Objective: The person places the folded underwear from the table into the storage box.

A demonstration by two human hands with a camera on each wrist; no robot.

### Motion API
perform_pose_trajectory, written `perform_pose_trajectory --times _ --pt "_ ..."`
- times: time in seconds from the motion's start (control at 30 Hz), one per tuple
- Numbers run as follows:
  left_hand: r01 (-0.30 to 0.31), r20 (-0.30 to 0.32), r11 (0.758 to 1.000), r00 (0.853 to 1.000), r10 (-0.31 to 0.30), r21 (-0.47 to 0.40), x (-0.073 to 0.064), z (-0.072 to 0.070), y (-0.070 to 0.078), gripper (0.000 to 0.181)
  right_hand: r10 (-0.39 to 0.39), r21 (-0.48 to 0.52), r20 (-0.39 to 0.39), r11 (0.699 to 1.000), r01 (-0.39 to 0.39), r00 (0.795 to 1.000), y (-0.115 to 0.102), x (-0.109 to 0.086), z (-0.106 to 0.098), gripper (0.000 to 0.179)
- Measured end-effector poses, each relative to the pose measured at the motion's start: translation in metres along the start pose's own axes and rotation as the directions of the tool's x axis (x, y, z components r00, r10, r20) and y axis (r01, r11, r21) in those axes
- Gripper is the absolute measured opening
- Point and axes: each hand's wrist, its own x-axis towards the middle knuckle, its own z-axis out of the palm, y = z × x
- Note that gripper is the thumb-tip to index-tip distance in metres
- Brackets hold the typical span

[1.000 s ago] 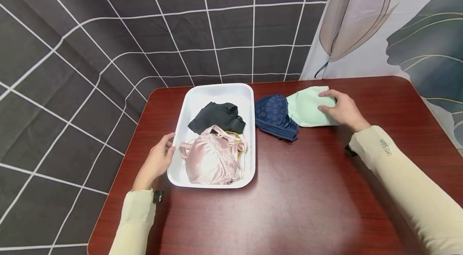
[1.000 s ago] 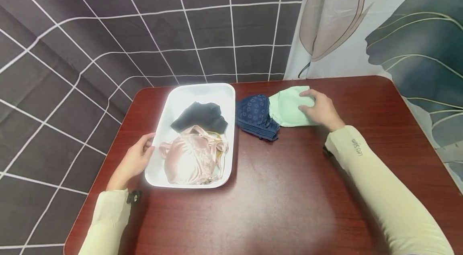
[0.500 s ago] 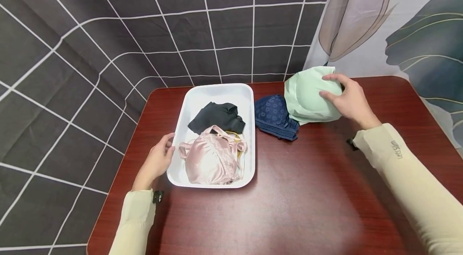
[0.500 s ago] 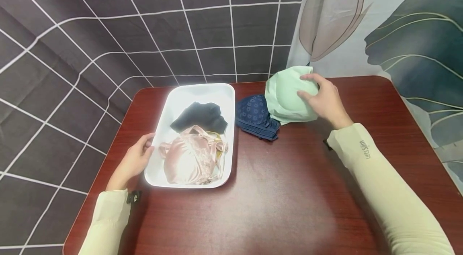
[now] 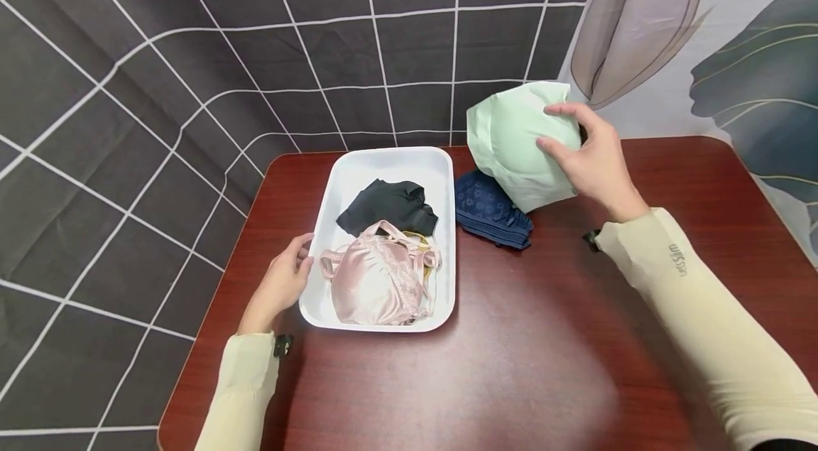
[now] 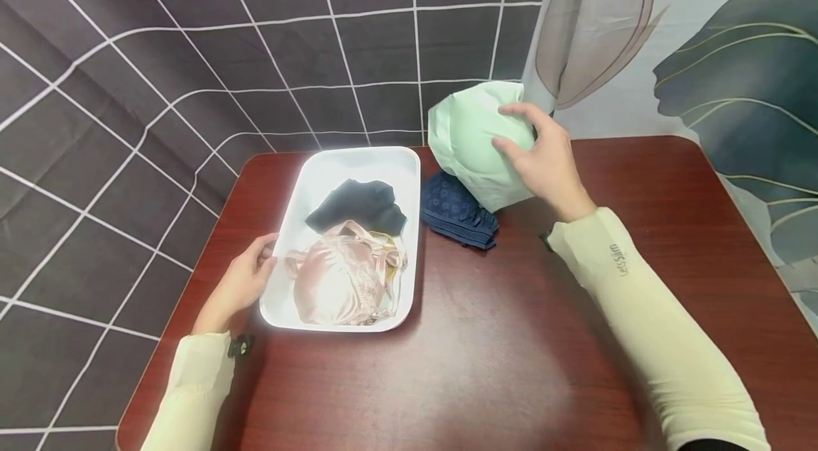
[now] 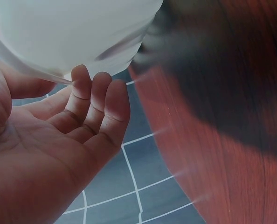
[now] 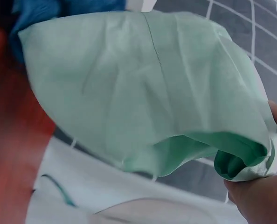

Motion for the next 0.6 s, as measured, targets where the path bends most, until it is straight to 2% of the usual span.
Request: perform_pose_trajectory --times 0.17,0.33,0.6 --pt "0.005 0.001 1.000 1.000 -0.005 -0.009 0.000 0.001 0.001 0.044 -0.032 0.103 -0.037 0.994 0.036 0.999 -0.033 0.002 0.011 0.041" --pt "0.006 0.001 1.000 1.000 -0.006 -0.015 -0.001 0.002 0.003 0.044 -0.074 0.211 -0.058 0.974 0.084 0.996 -0.069 0.005 0.026 0.038" --pt "0.011 -0.003 1.000 1.000 -0.011 -0.021 -0.002 0.003 0.005 0.044 -0.166 0.314 -0.142 0.927 0.203 0.976 -0.092 0.013 0.065 0.036"
